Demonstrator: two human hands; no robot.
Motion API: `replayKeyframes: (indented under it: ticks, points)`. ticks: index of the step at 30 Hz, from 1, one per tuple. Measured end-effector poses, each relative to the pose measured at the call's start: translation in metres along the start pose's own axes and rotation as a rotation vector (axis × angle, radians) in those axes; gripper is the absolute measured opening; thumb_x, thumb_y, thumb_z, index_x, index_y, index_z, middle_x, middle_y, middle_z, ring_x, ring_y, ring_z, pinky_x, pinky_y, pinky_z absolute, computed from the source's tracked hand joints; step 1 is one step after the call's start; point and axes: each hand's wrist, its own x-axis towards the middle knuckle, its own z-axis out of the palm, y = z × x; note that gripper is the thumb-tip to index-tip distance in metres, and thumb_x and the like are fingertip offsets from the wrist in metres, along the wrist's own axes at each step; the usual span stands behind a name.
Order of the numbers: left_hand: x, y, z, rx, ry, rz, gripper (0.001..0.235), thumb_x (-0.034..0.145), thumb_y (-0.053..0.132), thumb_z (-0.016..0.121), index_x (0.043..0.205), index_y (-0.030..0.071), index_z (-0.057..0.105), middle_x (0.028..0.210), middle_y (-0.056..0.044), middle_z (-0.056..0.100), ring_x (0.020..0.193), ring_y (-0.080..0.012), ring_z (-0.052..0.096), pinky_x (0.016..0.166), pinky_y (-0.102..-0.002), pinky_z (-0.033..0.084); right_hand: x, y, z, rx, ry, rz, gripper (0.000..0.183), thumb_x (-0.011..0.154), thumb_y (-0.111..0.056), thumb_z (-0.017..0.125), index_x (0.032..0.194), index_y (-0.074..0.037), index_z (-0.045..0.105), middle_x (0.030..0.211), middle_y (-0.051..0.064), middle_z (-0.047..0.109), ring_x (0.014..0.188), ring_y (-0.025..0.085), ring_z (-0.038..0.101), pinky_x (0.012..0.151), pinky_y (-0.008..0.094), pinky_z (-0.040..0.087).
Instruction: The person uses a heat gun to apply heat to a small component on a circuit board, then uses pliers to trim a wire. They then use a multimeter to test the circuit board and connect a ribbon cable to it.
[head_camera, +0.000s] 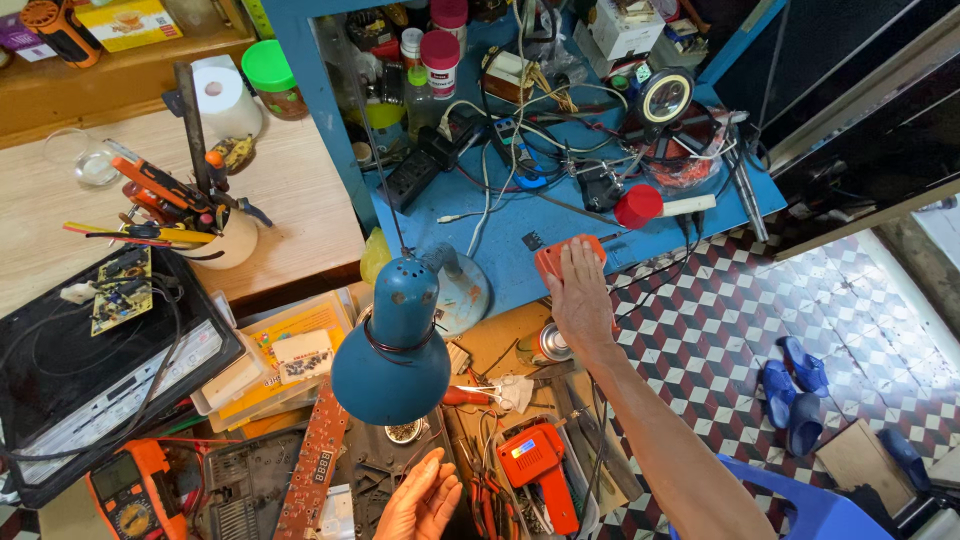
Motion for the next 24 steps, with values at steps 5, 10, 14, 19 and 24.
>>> replayKeyframes:
  ticks: [5,10,14,19,24]
  points:
    - [-0.020,0.006,0.021,0.108,-0.015,0.093,0.041,0.094,0.015,0.065,0.132,0.002,0.062,0.103,-0.014,0.073,0.090,-0.0191,0.074,0.086,-0.036,0.063,-0.003,0.015,-0.025,0.156,0.113,0.345,0.053,0.109,-0.033,0.057,0.145,0.005,0.051,0.150,0.029,0.050,0.140,0.042,0.046,0.113,0.050,0.038]
    - [-0.046,0.017,0.068,0.432,-0.030,0.342,0.040,0.089,0.013,0.073,0.125,-0.002,0.069,0.102,-0.010,0.076,0.087,-0.0167,0.074,0.083,-0.029,0.061,-0.013,0.041,-0.028,0.560,-0.338,0.837,0.069,0.080,-0.039,0.076,0.133,0.001,0.055,0.115,0.022,0.072,0.097,0.032,0.073,0.086,0.043,0.057]
    - [-0.045,0.023,0.119,0.509,-0.353,0.596,0.028,0.095,0.017,0.072,0.111,-0.005,0.075,0.101,-0.006,0.076,0.086,-0.0118,0.070,0.077,-0.024,0.058,-0.010,0.063,-0.013,0.374,-0.411,0.733,0.060,0.079,-0.041,0.081,0.119,0.001,0.067,0.105,0.018,0.074,0.097,0.031,0.070,0.087,0.045,0.053]
    - [-0.073,0.000,0.110,0.810,-0.115,0.725,0.024,0.095,0.020,0.073,0.109,0.000,0.077,0.091,-0.005,0.076,0.080,-0.0092,0.066,0.072,-0.024,0.055,-0.022,0.070,0.012,0.520,-0.155,0.587,0.049,0.080,-0.031,0.084,0.112,0.003,0.068,0.106,0.019,0.075,0.092,0.030,0.072,0.080,0.043,0.055]
    - [-0.105,-0.005,0.028,0.845,0.121,0.827,0.024,0.092,0.021,0.074,0.105,0.001,0.078,0.091,-0.005,0.078,0.082,-0.0089,0.070,0.074,-0.024,0.055,-0.045,0.076,-0.007,0.323,-0.040,0.278,0.022,0.085,-0.010,0.074,0.102,0.004,0.071,0.093,0.015,0.073,0.084,0.023,0.068,0.081,0.036,0.053]
